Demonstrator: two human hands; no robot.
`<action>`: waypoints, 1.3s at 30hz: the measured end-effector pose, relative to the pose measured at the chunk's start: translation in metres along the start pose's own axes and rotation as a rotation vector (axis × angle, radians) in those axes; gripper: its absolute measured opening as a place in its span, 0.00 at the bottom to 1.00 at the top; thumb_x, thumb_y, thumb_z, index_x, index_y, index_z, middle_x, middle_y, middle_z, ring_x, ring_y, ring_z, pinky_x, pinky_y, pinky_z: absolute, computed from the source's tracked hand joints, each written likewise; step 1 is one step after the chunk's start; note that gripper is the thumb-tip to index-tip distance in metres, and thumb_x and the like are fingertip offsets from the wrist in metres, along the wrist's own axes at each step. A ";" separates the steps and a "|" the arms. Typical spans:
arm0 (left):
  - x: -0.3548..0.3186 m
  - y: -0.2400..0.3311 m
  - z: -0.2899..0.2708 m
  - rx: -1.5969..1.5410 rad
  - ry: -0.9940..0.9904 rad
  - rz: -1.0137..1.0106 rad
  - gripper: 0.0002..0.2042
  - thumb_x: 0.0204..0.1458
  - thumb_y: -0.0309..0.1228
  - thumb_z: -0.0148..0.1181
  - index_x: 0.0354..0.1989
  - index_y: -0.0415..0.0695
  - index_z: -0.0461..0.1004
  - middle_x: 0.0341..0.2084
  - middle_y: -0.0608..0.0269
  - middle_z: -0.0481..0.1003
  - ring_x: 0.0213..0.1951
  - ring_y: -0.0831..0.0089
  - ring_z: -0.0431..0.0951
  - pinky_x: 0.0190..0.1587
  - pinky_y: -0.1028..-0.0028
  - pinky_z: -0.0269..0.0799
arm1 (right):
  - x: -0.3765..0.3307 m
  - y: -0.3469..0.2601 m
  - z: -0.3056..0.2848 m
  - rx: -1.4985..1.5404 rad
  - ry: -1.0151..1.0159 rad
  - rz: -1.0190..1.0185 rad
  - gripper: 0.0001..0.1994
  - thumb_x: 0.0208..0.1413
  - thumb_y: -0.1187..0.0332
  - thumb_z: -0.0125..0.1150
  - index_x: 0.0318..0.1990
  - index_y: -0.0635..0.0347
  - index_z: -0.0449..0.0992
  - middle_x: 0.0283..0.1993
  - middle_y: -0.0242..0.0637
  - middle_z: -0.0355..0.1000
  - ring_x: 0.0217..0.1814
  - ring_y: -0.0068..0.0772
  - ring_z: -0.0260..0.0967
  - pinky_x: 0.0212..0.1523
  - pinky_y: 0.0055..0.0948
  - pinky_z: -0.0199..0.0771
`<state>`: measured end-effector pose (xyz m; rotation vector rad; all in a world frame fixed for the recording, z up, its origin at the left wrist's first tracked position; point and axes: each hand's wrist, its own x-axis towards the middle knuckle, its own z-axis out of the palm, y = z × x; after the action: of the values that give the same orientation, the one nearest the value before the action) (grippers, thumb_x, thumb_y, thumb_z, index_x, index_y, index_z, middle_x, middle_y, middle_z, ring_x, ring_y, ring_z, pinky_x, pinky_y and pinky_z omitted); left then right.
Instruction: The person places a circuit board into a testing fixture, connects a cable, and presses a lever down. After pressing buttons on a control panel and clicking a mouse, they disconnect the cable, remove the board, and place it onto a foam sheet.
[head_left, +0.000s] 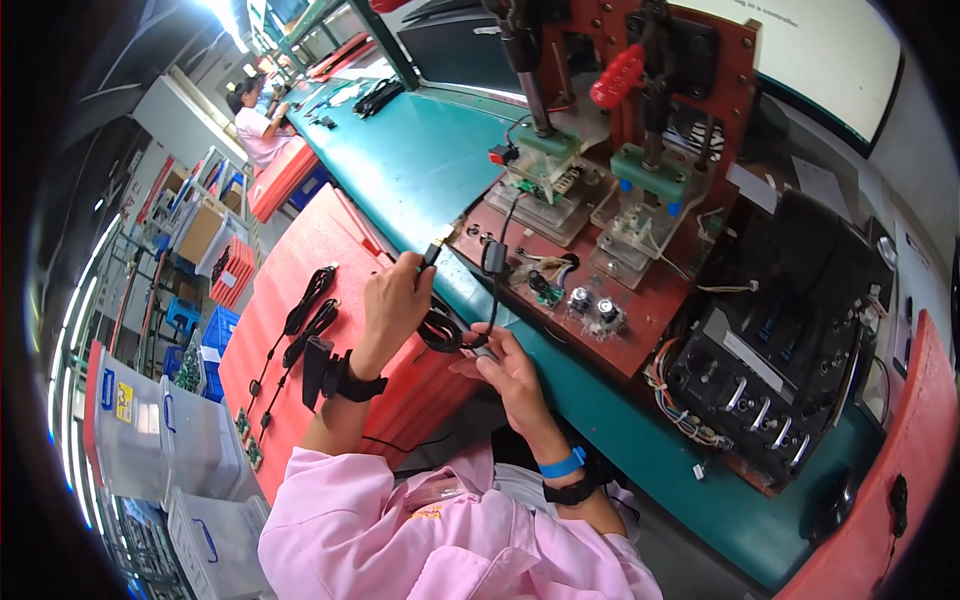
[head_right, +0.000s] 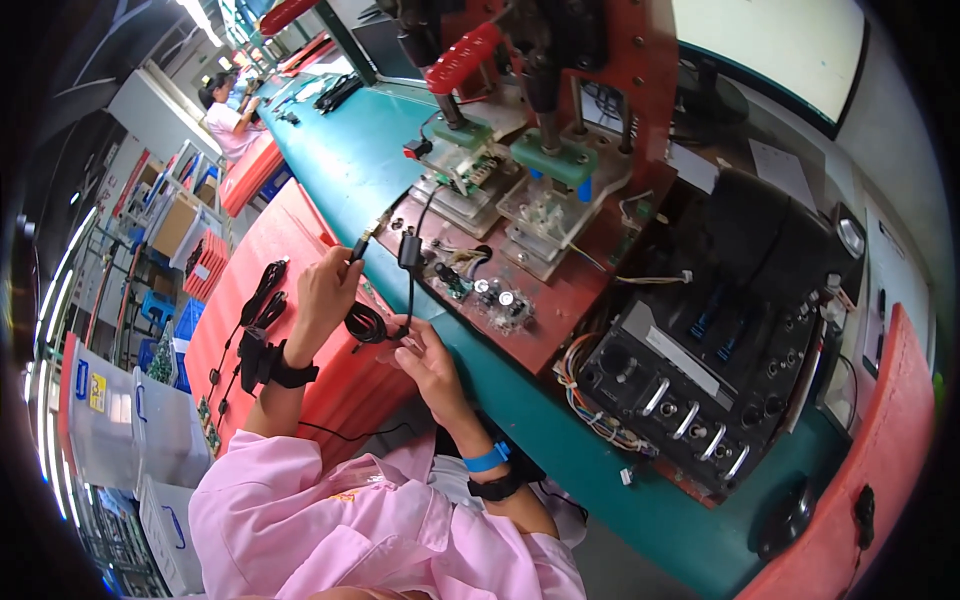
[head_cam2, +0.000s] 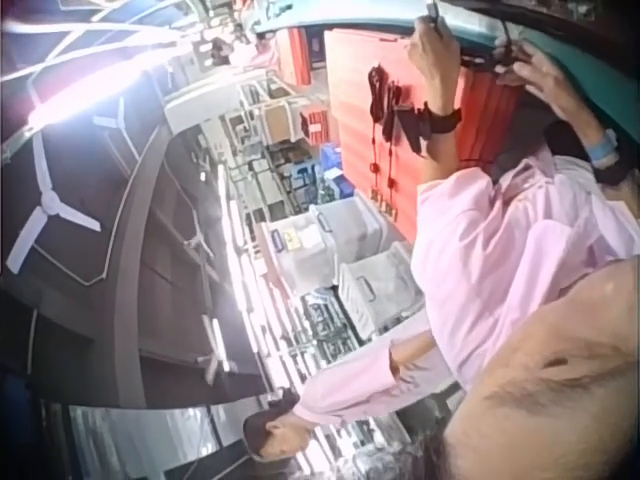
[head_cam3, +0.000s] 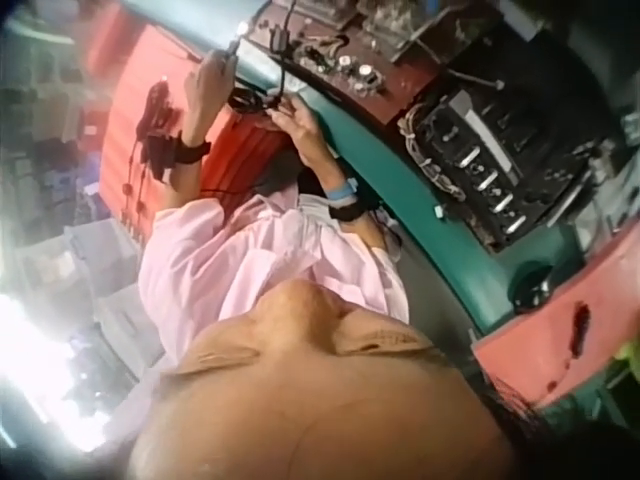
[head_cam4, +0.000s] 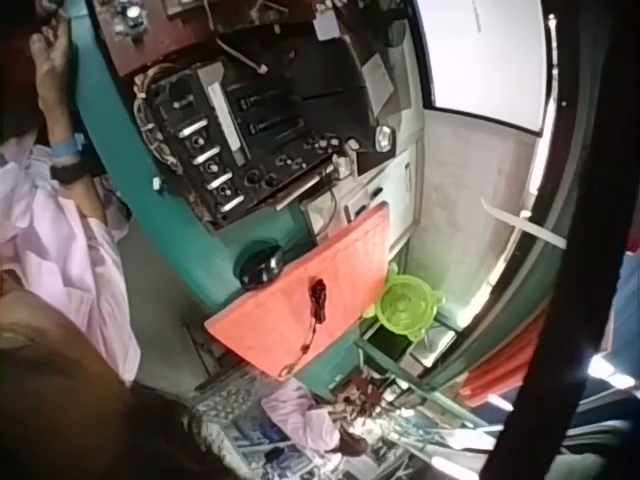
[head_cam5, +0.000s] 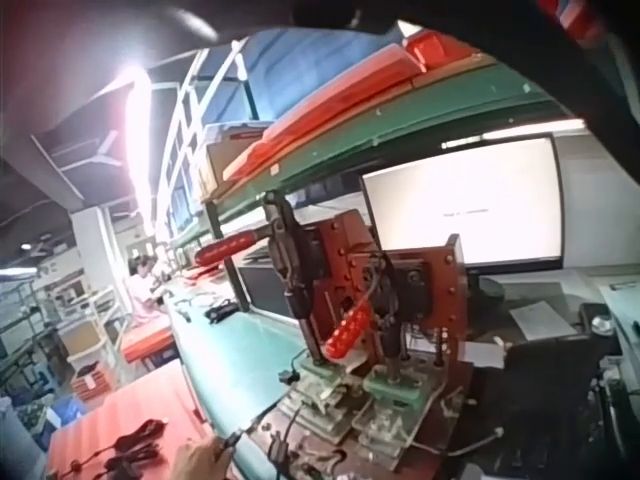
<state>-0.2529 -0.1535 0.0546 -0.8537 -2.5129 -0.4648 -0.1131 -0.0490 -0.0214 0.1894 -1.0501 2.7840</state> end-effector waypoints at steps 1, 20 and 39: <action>0.001 0.003 0.000 0.016 0.003 0.015 0.06 0.47 0.30 0.57 0.28 0.40 0.69 0.10 0.57 0.67 0.14 0.63 0.70 0.16 0.68 0.58 | 0.000 0.000 0.000 0.004 0.007 0.003 0.20 0.53 0.74 0.45 0.55 0.61 0.57 0.50 0.39 0.61 0.46 0.35 0.68 0.50 0.30 0.66; 0.071 0.017 -0.041 0.215 -0.465 0.256 0.08 0.46 0.34 0.54 0.26 0.41 0.73 0.18 0.52 0.73 0.22 0.54 0.73 0.25 0.63 0.67 | -0.007 0.002 0.005 -0.047 0.135 0.044 0.22 0.53 0.74 0.46 0.57 0.62 0.55 0.54 0.42 0.61 0.43 0.36 0.70 0.48 0.28 0.66; 0.105 0.007 0.017 -0.078 -0.391 0.742 0.08 0.45 0.32 0.51 0.24 0.40 0.71 0.24 0.52 0.71 0.32 0.54 0.71 0.34 0.61 0.66 | -0.061 -0.151 0.127 -1.915 0.285 -0.228 0.10 0.48 0.69 0.56 0.38 0.62 0.72 0.32 0.40 0.72 0.31 0.37 0.72 0.31 0.27 0.69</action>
<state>-0.3286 -0.0898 0.0951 -1.9452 -2.2582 -0.1485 -0.0165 -0.0282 0.1597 -0.2978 -2.5819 0.6528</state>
